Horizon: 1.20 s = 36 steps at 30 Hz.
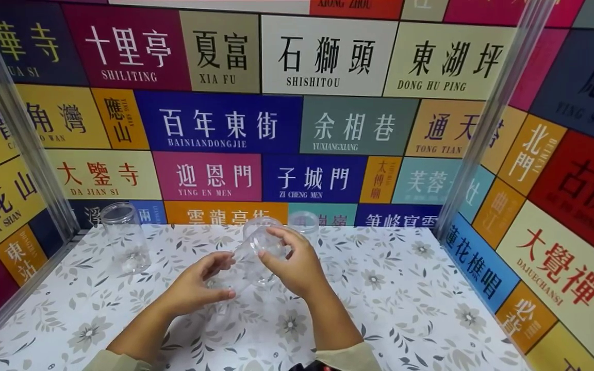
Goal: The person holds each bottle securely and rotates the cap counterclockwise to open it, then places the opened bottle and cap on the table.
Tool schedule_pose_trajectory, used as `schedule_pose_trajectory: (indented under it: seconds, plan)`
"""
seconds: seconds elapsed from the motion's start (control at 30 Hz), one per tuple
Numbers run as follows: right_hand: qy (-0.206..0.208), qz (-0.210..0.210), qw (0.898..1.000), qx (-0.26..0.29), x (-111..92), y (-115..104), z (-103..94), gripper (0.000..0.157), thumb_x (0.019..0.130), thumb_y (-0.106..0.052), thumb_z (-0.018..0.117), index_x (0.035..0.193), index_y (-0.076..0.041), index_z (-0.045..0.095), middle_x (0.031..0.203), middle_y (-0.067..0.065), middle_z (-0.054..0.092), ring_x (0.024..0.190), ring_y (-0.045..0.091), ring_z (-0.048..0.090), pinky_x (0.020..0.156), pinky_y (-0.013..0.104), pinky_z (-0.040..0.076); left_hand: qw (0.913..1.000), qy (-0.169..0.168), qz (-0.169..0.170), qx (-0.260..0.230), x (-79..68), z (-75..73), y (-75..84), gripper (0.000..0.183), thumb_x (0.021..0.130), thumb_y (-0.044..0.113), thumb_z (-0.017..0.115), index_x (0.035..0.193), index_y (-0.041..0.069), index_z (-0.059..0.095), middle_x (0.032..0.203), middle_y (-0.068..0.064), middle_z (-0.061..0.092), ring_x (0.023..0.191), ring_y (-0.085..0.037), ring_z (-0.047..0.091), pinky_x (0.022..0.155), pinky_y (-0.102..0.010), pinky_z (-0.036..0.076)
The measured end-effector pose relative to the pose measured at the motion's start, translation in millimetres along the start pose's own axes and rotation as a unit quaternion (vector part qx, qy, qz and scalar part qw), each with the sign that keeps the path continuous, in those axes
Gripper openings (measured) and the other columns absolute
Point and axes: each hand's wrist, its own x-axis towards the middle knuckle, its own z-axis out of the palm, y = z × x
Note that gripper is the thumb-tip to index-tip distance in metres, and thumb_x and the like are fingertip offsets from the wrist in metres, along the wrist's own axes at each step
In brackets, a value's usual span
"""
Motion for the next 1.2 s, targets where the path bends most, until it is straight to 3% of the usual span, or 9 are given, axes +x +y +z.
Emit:
schedule_pose_trajectory:
  seconds: [0.33,0.57,0.77,1.0,1.2]
  plan:
    - [-0.004,-0.001,1.0,-0.001,-1.9,-0.3,0.5,0.05,0.093,-0.025,0.081,0.142,-0.022,0.07,0.144,0.005,0.064,0.083,0.022,0.058,0.066,0.024,0.054,1.0,0.0,-0.001,-0.009,-0.1,0.0,-1.1,0.083,0.079,0.045,0.095,0.151,0.036,0.055,0.157,0.004,0.061,0.153,-0.029,0.05,0.13,-0.058,0.036]
    - [0.001,0.009,1.0,0.006,-2.8,-0.5,0.4,0.051,0.095,-0.027,0.081,0.144,-0.027,0.068,0.134,0.01,0.064,0.087,0.027,0.059,0.066,0.025,0.054,0.9999,-0.001,-0.007,-0.01,-0.3,-0.8,-1.0,0.082,0.08,0.043,0.095,0.151,0.037,0.054,0.157,0.005,0.06,0.154,-0.028,0.049,0.13,-0.056,0.037]
    - [0.008,0.022,1.0,0.015,-1.2,-0.8,-2.1,0.051,0.096,-0.029,0.08,0.145,-0.031,0.065,0.135,0.007,0.063,0.097,0.026,0.059,0.074,0.028,0.056,0.9999,0.005,-0.006,-0.006,-0.5,-1.9,-1.2,0.081,0.082,0.041,0.094,0.152,0.036,0.053,0.157,0.005,0.06,0.154,-0.027,0.05,0.13,-0.056,0.037]
    - [0.009,0.003,0.999,0.031,2.6,0.2,-6.3,0.061,0.097,-0.026,0.08,0.154,-0.025,0.056,0.152,0.002,0.06,0.121,0.028,0.058,0.086,0.028,0.053,0.9991,0.032,-0.007,-0.027,1.0,-3.8,-5.6,0.084,0.083,0.036,0.093,0.154,0.028,0.05,0.157,0.001,0.06,0.153,-0.029,0.051,0.13,-0.053,0.038]
    - [0.011,0.014,0.998,0.059,4.8,4.4,-10.1,0.071,0.098,-0.024,0.08,0.16,-0.028,0.046,0.153,0.006,0.053,0.126,0.026,0.059,0.092,0.028,0.055,0.9954,0.077,-0.017,-0.055,2.7,-6.0,-9.9,0.088,0.082,0.032,0.094,0.157,0.024,0.047,0.156,-0.002,0.057,0.152,-0.03,0.05,0.13,-0.054,0.037]
